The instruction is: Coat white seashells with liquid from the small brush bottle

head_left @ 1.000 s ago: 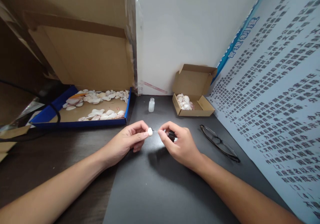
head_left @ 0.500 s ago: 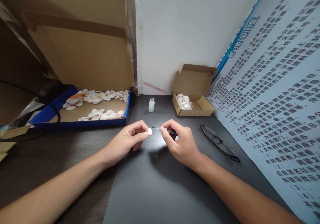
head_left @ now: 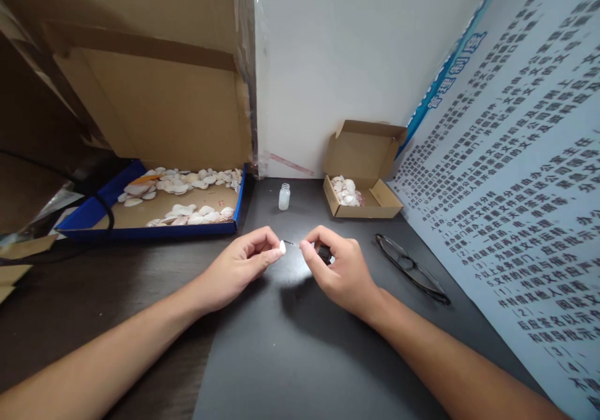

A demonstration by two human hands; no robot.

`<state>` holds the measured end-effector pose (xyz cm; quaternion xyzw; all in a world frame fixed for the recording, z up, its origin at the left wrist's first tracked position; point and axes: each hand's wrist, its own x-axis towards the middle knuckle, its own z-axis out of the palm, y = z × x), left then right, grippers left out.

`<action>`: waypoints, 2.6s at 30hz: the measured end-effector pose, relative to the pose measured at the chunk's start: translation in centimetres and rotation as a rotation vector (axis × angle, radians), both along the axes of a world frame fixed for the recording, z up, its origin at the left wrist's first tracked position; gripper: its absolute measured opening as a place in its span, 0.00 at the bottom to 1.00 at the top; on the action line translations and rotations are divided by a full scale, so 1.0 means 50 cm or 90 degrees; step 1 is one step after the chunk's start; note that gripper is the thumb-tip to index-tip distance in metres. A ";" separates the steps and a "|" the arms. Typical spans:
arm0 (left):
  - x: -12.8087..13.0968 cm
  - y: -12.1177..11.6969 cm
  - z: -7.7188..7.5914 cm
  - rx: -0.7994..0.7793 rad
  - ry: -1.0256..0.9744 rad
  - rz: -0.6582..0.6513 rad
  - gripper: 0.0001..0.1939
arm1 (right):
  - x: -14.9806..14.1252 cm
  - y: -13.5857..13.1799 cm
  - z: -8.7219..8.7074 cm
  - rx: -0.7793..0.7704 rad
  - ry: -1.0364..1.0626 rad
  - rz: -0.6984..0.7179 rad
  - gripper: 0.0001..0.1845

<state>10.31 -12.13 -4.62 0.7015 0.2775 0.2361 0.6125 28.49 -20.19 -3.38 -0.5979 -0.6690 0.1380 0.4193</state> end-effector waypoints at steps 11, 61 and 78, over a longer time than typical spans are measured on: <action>-0.001 -0.009 -0.007 0.127 0.055 0.008 0.15 | -0.005 -0.002 -0.004 -0.024 -0.015 0.029 0.10; 0.000 0.001 0.006 -0.309 -0.097 0.008 0.09 | 0.007 0.002 -0.010 -0.029 -0.029 0.033 0.10; -0.001 0.006 0.005 -0.339 -0.126 0.027 0.11 | 0.002 0.004 -0.022 0.053 0.009 0.102 0.07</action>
